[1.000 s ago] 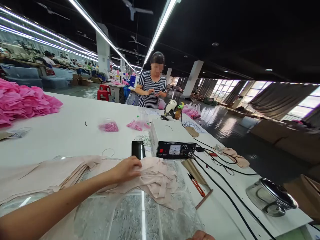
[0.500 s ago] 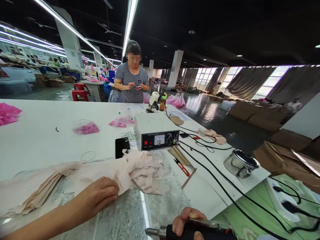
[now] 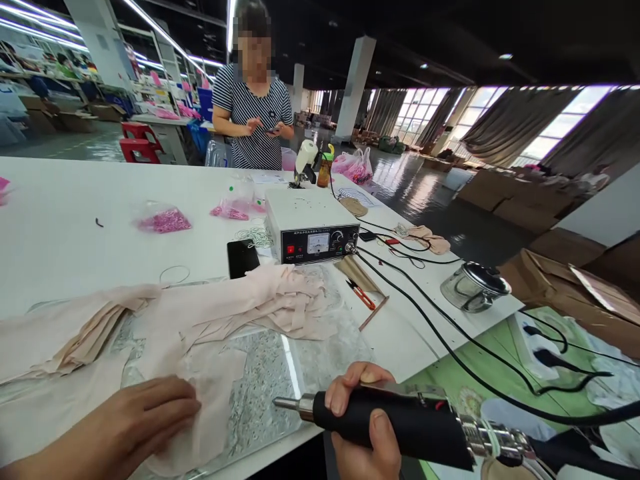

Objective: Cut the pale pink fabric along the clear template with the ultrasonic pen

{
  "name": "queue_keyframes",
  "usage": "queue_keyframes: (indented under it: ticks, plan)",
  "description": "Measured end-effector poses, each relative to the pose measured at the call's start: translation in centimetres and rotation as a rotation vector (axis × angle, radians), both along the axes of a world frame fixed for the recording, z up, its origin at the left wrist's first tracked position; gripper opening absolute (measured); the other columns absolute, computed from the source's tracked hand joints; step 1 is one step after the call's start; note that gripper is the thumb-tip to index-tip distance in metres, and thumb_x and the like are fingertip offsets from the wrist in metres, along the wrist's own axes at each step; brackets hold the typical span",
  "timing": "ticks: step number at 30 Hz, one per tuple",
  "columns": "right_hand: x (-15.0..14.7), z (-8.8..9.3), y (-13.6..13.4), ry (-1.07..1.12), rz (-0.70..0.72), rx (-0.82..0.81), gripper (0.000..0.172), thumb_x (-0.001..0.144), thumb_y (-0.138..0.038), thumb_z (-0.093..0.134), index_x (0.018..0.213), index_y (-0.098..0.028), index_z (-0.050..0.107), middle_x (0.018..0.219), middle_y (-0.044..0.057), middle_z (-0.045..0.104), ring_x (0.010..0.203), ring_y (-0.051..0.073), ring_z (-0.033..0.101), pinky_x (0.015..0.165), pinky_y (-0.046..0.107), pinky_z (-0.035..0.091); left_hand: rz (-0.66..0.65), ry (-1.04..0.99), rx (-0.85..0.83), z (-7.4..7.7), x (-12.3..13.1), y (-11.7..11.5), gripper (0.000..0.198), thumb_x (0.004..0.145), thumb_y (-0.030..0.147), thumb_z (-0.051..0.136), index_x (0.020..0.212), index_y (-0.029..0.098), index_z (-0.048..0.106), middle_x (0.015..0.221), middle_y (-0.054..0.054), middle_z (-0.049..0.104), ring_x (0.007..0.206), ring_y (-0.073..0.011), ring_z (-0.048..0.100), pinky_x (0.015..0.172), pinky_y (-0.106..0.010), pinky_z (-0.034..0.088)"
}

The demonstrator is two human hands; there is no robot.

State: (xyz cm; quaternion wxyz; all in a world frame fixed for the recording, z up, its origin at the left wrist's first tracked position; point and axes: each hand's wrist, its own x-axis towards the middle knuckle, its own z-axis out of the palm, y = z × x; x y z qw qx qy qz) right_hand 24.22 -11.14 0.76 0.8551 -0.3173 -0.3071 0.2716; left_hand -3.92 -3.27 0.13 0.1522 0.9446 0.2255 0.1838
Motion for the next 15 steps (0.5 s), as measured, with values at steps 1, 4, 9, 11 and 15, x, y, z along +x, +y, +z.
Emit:
queue_keyframes:
  ticks: [1,4,9,11,15]
  plan:
    - [-0.5,0.1,0.2,0.004,0.008,0.015,0.021,0.08,-0.038,0.06,0.086,-0.019,0.068,0.072,0.0,0.057,0.045,0.011,0.052,0.043,0.027,0.044,0.006,-0.001,0.016,-0.1,0.4,0.4,0.031,0.108,0.023,0.038,0.1,0.025,0.068,0.093,-0.003,0.068,0.078,-0.0148,0.066,0.072,-0.021,0.053]
    - [-1.6,0.3,0.8,0.027,0.043,0.036,0.021,0.08,-0.038,0.061,0.087,-0.019,0.069,0.073,0.0,0.059,0.045,0.011,0.055,0.044,0.027,0.047,0.003,-0.015,0.057,-0.4,1.9,1.1,0.033,0.108,0.023,0.036,0.099,0.023,0.068,0.096,-0.005,0.067,0.082,-0.0171,0.065,0.075,-0.025,0.054]
    - [-2.1,0.5,0.9,0.022,0.063,0.029,0.02,0.081,-0.039,0.062,0.086,-0.021,0.068,0.074,-0.001,0.058,0.047,0.01,0.056,0.045,0.025,0.049,-0.107,0.014,0.087,0.0,2.4,-0.3,0.027,0.105,0.017,0.041,0.107,0.024,0.067,0.103,-0.005,0.069,0.088,-0.0186,0.064,0.084,-0.03,0.054]
    - [-2.3,0.2,0.9,0.005,0.057,0.016,0.02,0.082,-0.04,0.062,0.087,-0.022,0.067,0.075,-0.001,0.058,0.047,0.01,0.056,0.046,0.026,0.05,-0.15,0.018,0.137,-0.1,1.9,-0.9,0.028,0.104,0.014,0.041,0.11,0.024,0.066,0.106,-0.006,0.069,0.092,-0.02,0.065,0.089,-0.033,0.053]
    - [-4.1,-0.8,1.1,-0.073,0.098,-0.01,0.021,0.086,-0.043,0.056,0.093,-0.025,0.064,0.079,-0.001,0.058,0.047,0.012,0.059,0.046,0.029,0.052,-0.087,-0.05,0.225,-1.3,1.3,-1.4,0.025,0.104,0.014,0.04,0.108,0.023,0.063,0.102,-0.006,0.07,0.093,-0.0205,0.066,0.09,-0.034,0.052]
